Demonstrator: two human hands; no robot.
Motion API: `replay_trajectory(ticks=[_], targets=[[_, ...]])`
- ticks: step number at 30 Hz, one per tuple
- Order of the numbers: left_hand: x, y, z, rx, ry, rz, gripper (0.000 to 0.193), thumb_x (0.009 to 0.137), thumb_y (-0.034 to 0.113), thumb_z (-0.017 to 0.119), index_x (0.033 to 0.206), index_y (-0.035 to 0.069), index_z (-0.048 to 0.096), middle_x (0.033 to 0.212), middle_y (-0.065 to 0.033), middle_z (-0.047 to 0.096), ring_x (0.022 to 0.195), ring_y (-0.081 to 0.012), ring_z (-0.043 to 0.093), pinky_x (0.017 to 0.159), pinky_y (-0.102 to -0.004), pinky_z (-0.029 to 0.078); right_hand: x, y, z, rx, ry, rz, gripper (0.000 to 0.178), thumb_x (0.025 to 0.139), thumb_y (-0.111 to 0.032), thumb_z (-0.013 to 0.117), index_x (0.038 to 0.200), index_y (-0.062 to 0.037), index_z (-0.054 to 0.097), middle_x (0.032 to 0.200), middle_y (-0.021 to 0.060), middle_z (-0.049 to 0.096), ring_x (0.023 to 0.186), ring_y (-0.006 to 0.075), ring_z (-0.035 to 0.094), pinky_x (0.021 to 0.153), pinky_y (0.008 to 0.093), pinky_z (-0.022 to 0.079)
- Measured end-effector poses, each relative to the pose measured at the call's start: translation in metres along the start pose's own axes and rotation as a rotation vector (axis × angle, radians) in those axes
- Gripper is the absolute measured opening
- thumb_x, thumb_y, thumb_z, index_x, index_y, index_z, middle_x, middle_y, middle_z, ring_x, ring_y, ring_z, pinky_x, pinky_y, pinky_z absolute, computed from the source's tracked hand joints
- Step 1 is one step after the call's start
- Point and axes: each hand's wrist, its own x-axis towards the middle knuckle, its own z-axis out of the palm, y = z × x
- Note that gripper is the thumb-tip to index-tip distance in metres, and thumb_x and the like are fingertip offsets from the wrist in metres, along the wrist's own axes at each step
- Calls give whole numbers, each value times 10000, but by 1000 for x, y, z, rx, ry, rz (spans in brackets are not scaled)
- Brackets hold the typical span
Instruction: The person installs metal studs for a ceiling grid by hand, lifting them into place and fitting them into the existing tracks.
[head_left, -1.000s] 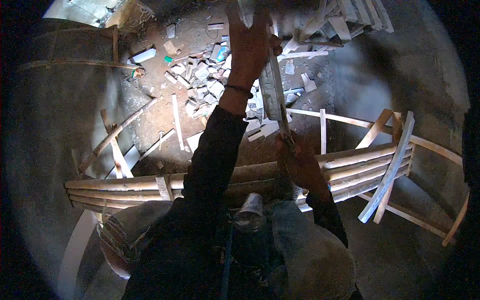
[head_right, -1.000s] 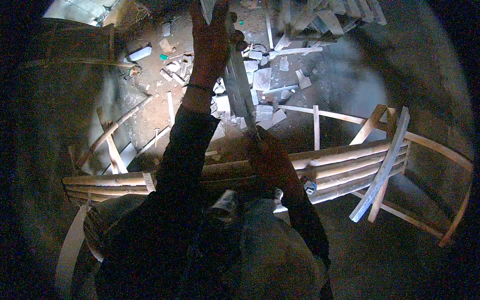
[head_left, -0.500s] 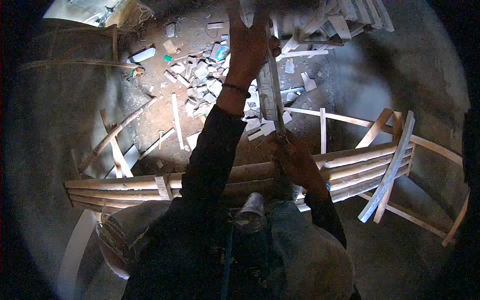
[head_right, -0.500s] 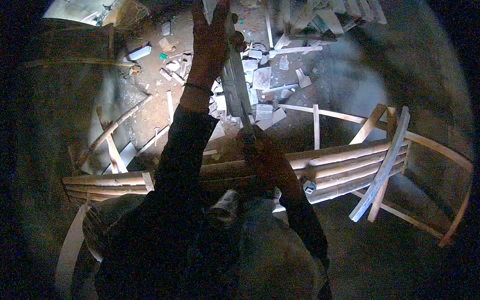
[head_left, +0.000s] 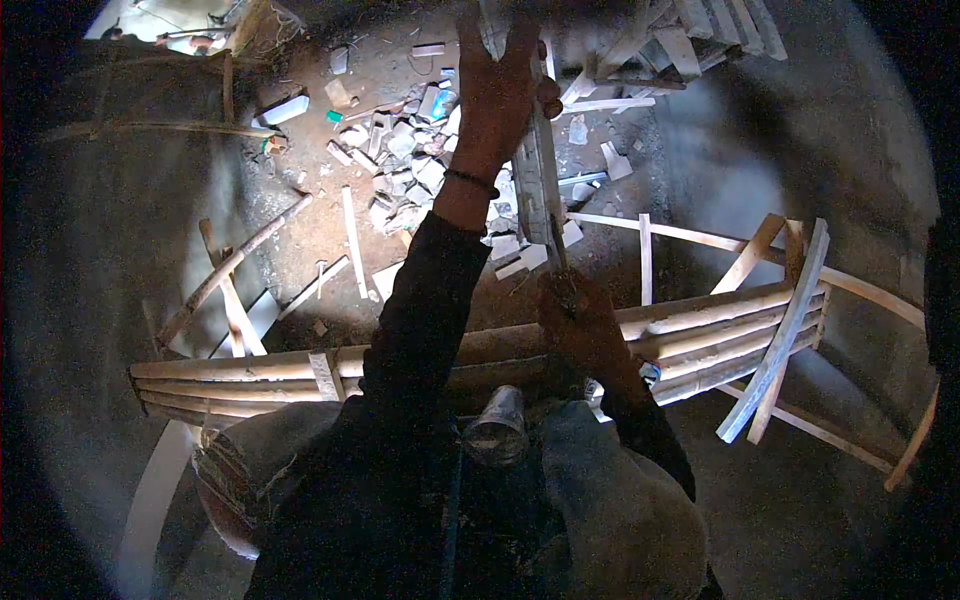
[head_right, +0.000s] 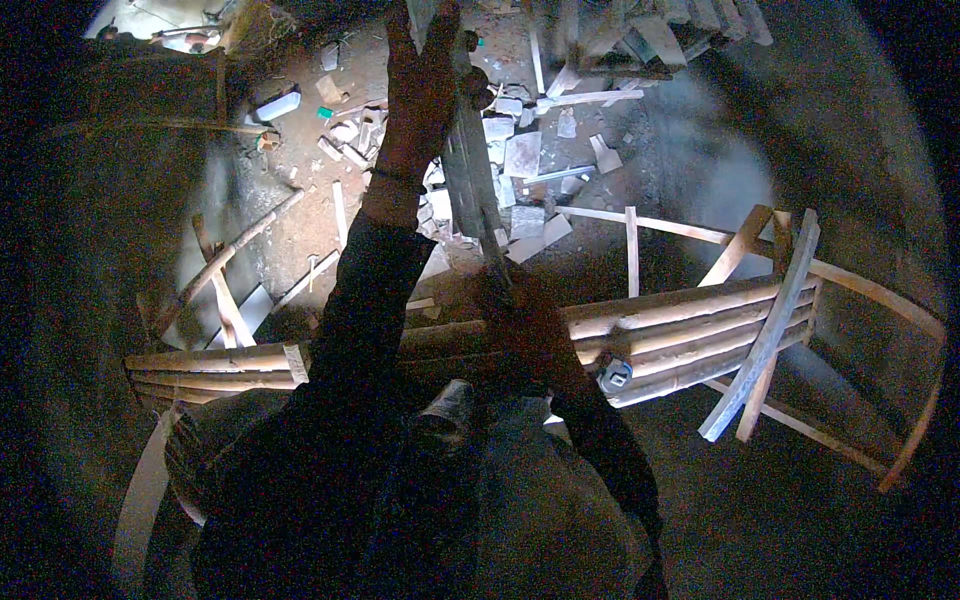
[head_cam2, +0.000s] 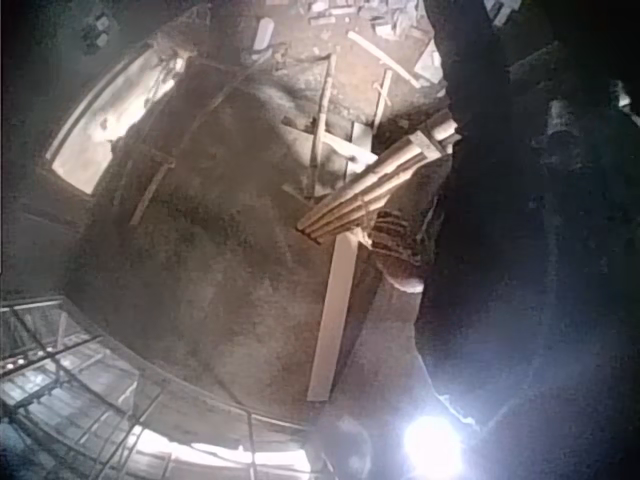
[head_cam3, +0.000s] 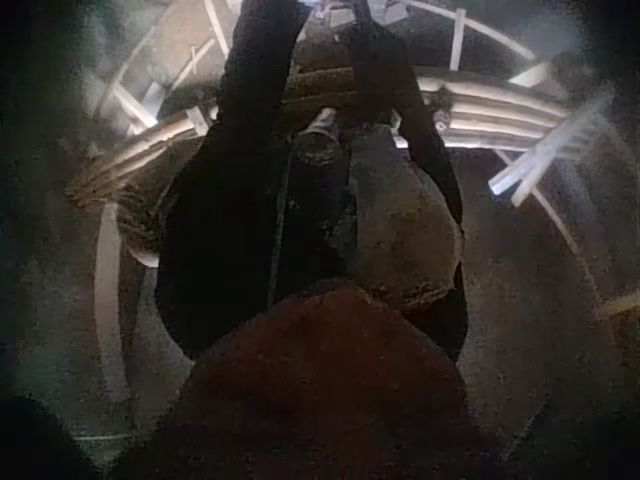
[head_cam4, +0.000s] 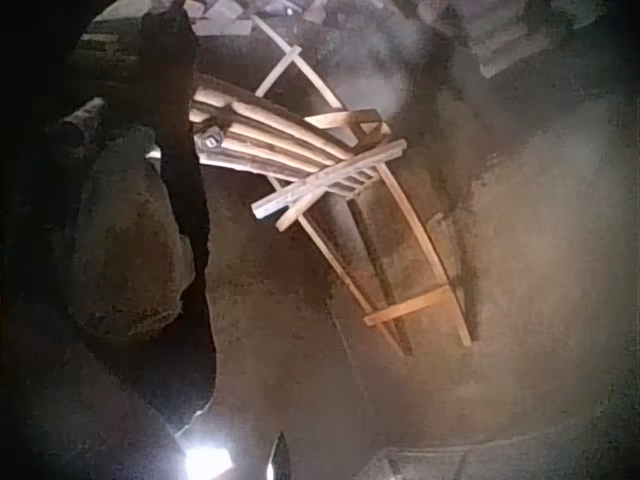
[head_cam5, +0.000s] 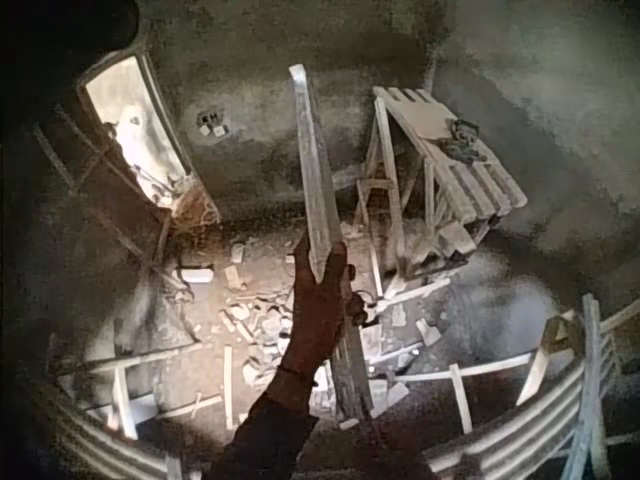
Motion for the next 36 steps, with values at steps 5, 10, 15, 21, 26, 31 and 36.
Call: replay_trajectory(ticks=[5, 10, 15, 21, 26, 31, 36], targets=[[2, 0, -2, 22, -15, 35, 596, 933, 403, 595, 1387, 183, 279, 863, -75, 493, 473, -147, 501, 412, -301, 445, 7, 11, -4, -297, -11, -268, 148, 926, -196, 615, 950, -52, 592, 700, 21, 572, 608, 96, 530, 527, 286, 441], [3, -3, -5, -10, -21, 49, 590, 933, 399, 596, 1382, 187, 278, 854, -72, 492, 471, -143, 495, 409, -296, 441, 4, -9, -2, -315, -19, -192, 132, 923, -179, 620, 926, -51, 588, 708, 26, 569, 620, 102, 534, 550, 288, 456], [0, 0, -1, 7, -62, 100, 593, 933, 390, 603, 1384, 188, 274, 819, -65, 486, 472, -136, 491, 408, -294, 436, 11, 15, -6, -307, 32, -359, 125, 918, -162, 631, 906, -52, 574, 744, 13, 560, 676, 103, 545, 592, 274, 467], [-1, 3, -1, 193, 55, 80, 643, 946, 350, 592, 1439, 188, 212, 821, -84, 537, 485, -143, 513, 415, -304, 440, 5, 9, -14, -162, -45, -125, 126, 913, -166, 640, 941, -56, 586, 819, 13, 586, 714, 107, 555, 631, 271, 480], [-3, 0, 2, 293, 12, 197, 668, 947, 380, 580, 1448, 168, 193, 788, -90, 570, 453, -145, 502, 416, -297, 433, 0, 13, -18, -176, -15, -127, 167, 938, -199, 606, 1030, -61, 607, 810, 7, 590, 701, 100, 546, 613, 274, 470], [-15, 11, 14, 298, 15, 144, 644, 951, 387, 568, 1434, 158, 210, 709, -80, 575, 437, -146, 491, 405, -298, 408, 2, 13, -24, -128, -79, -136, 225, 939, -231, 612, 1090, -65, 610, 797, 11, 604, 706, 104, 563, 613, 269, 476], [-15, 12, 12, 307, 23, 95, 648, 950, 385, 572, 1436, 161, 206, 757, -93, 586, 446, -134, 488, 404, -300, 405, -6, 3, -13, -139, 38, -29, 204, 943, -240, 612, 1055, -70, 619, 786, 3, 608, 701, 96, 571, 596, 268, 474]])
